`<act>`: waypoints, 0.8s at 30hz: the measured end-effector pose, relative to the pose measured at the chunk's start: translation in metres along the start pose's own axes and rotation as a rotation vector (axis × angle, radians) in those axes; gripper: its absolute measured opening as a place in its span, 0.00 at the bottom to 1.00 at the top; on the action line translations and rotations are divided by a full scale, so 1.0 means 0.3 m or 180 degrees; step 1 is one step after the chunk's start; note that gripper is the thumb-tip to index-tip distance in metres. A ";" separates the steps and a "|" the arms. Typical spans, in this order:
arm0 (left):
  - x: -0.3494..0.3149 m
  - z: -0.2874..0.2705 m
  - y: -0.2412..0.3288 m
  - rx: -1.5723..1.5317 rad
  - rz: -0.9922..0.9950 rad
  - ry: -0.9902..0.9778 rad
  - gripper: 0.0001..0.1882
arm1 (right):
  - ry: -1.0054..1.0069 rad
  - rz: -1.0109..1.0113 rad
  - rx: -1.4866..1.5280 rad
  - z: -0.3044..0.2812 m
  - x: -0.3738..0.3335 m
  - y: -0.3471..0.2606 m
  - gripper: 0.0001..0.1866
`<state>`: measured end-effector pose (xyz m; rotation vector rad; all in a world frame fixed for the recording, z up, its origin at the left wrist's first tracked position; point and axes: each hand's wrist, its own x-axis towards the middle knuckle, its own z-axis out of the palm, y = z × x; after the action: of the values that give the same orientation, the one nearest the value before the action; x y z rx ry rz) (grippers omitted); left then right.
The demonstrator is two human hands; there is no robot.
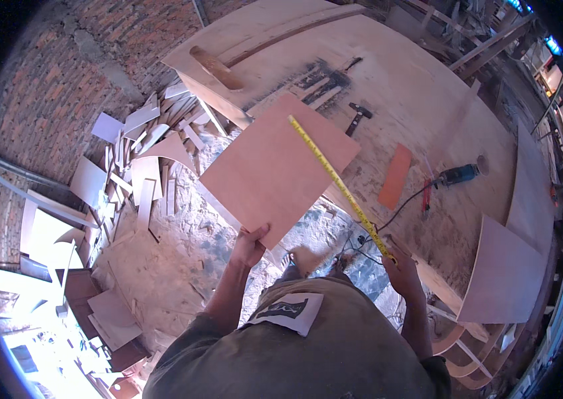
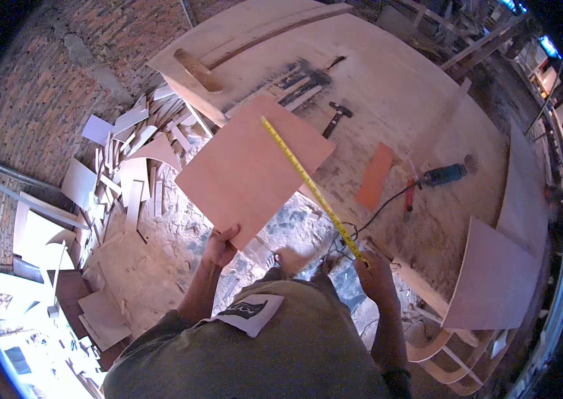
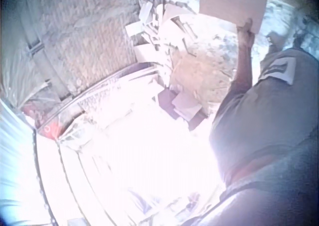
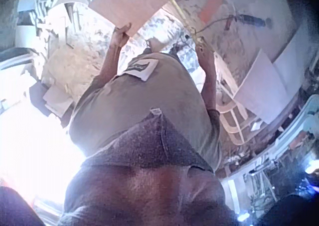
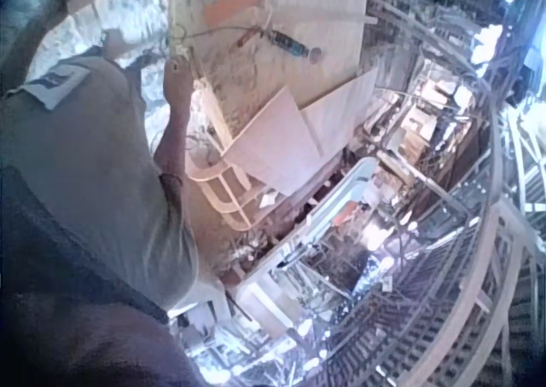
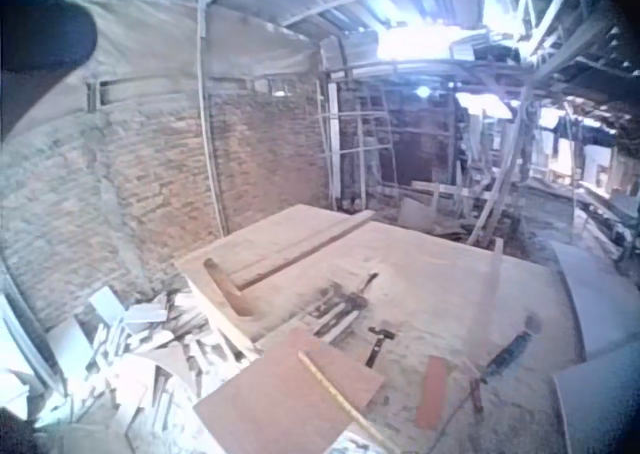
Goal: The person measures wood panels with a tape measure, applies substance to the edges with a cloth, and joins the panels together using a pneumatic nail gun.
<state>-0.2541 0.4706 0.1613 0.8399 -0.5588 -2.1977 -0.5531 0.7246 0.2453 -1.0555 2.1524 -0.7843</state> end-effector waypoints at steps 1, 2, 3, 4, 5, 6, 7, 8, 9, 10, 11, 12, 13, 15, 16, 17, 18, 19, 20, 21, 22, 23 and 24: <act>-0.007 -0.001 -0.002 0.0042 -0.0074 0.0116 0.18 | -0.0015 -0.0026 0.0015 -0.001 0.012 0.001 0.13; -0.016 -0.003 -0.006 0.0040 0.0043 0.0073 0.18 | 0.0023 -0.0224 -0.0086 -0.003 0.025 0.002 0.12; -0.024 -0.004 -0.012 0.0036 0.0012 0.0047 0.18 | 0.0044 -0.0284 -0.0218 -0.005 0.036 0.003 0.12; -0.032 -0.006 -0.018 0.0017 -0.0065 0.0041 0.19 | 0.0032 -0.0451 -0.0177 -0.005 0.047 0.004 0.12; -0.038 -0.006 -0.028 0.0034 0.0012 0.0048 0.19 | -0.0035 -0.0399 -0.0187 -0.005 0.060 0.005 0.13; -0.042 -0.006 -0.040 0.0067 0.0093 0.0060 0.19 | -0.0094 -0.0228 -0.0192 -0.003 0.074 0.006 0.13; -0.048 -0.007 -0.053 0.0084 0.0096 0.0051 0.19 | -0.0128 -0.0340 -0.0180 -0.001 0.088 0.008 0.13; -0.051 -0.008 -0.064 0.0116 0.0144 0.0096 0.19 | -0.0042 -0.0489 -0.0243 0.001 0.103 0.009 0.14; -0.054 -0.009 -0.077 0.0087 0.0160 0.0095 0.18 | 0.0048 -0.0626 -0.0309 0.001 0.114 0.013 0.14; -0.055 -0.010 -0.090 0.0011 0.0121 0.0013 0.18 | 0.0032 -0.0589 -0.0300 -0.002 0.125 0.018 0.14; -0.055 -0.012 -0.098 0.0058 0.0128 0.0109 0.18 | -0.0085 -0.0438 -0.0351 -0.005 0.138 0.023 0.15; -0.054 -0.015 -0.103 0.0074 0.0113 0.0064 0.21 | -0.0177 -0.0231 -0.0384 -0.010 0.147 0.030 0.16; -0.052 -0.017 -0.104 0.0093 0.0051 0.0035 0.24 | -0.0204 -0.0256 -0.0391 -0.016 0.153 0.036 0.16; -0.051 -0.019 -0.103 0.0129 0.0114 0.0030 0.24 | -0.0074 -0.0298 -0.0567 -0.030 0.164 0.050 0.17; -0.051 -0.018 -0.100 0.0115 0.0124 -0.0035 0.24 | -0.0080 -0.0273 -0.0560 -0.036 0.170 0.055 0.17; -0.052 -0.015 -0.097 0.0159 0.0131 0.0034 0.24 | -0.0076 -0.0389 -0.0610 -0.042 0.178 0.060 0.17; -0.052 -0.010 -0.094 0.0152 0.0094 0.0023 0.24 | -0.0065 -0.0371 -0.0648 -0.047 0.186 0.063 0.18; -0.054 -0.003 -0.092 0.0142 -0.0004 -0.0005 0.24 | -0.0073 -0.0491 -0.0654 -0.048 0.192 0.063 0.18; -0.054 0.005 -0.092 0.0154 0.0044 0.0013 0.24 | -0.0032 -0.0579 -0.0643 -0.049 0.199 0.062 0.17; -0.054 0.016 -0.093 0.0132 0.0054 0.0026 0.21 | 0.0015 -0.0558 -0.0646 -0.050 0.206 0.061 0.16; -0.052 0.027 -0.094 0.0092 0.0023 -0.0003 0.19 | 0.0019 -0.0640 -0.0621 -0.050 0.212 0.058 0.16; -0.050 0.039 -0.098 0.0121 0.0031 0.0036 0.19 | 0.0027 -0.0593 -0.0518 -0.051 0.217 0.056 0.16; -0.048 0.050 -0.104 0.0088 0.0064 0.0027 0.20 | 0.0024 -0.0470 -0.0404 -0.053 0.220 0.054 0.16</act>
<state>-0.2713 0.5039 0.1589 0.8543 -0.5922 -2.1717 -0.6049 0.6821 0.2266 -1.2904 2.1731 -0.7263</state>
